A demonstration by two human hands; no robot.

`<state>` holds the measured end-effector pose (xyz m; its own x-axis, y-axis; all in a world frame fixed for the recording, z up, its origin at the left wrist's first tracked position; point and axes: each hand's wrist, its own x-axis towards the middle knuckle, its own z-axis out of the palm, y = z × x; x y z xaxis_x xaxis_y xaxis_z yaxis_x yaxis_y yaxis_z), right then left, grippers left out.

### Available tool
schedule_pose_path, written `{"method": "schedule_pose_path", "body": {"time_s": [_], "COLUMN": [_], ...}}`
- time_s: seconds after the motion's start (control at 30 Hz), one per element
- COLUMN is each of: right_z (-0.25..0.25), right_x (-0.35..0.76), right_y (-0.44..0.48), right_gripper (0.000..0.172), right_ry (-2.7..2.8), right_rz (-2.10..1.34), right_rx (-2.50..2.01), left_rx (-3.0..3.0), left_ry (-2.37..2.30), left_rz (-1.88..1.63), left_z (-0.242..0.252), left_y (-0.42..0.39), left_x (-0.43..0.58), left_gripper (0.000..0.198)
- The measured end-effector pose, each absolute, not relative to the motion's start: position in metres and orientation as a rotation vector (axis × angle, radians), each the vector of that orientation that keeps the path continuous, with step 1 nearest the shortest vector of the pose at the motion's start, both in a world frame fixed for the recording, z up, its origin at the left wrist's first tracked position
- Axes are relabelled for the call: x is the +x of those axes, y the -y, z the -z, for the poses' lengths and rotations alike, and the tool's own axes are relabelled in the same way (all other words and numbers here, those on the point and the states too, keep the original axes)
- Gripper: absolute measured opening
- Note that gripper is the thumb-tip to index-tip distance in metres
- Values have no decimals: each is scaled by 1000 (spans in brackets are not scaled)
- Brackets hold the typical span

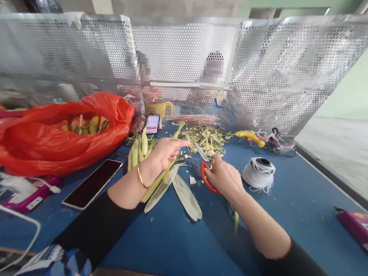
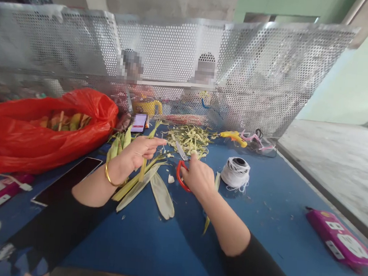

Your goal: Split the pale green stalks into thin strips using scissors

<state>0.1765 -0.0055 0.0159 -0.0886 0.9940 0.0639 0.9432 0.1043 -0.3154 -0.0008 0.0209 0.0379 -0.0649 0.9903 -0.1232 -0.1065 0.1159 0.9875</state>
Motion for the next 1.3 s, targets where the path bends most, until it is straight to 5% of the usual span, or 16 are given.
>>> {"method": "schedule_pose_path", "body": {"time_s": [0.6, 0.9, 1.3], "right_z": [-19, 10, -1], "right_x": [170, 156, 159], "right_y": [20, 12, 16], "right_gripper": [25, 35, 28], "right_ry": [2514, 1944, 1931], "right_rz": [125, -1053, -721], "right_rx": [-1916, -1045, -1203], "left_rx": [471, 522, 828], "left_ry": [-668, -699, -1190], "left_rz": [-1195, -1203, -1536], "left_z": [-26, -10, -14], "left_y": [24, 25, 24], "left_x": [-9, 7, 2], "left_gripper": [25, 18, 5]}}
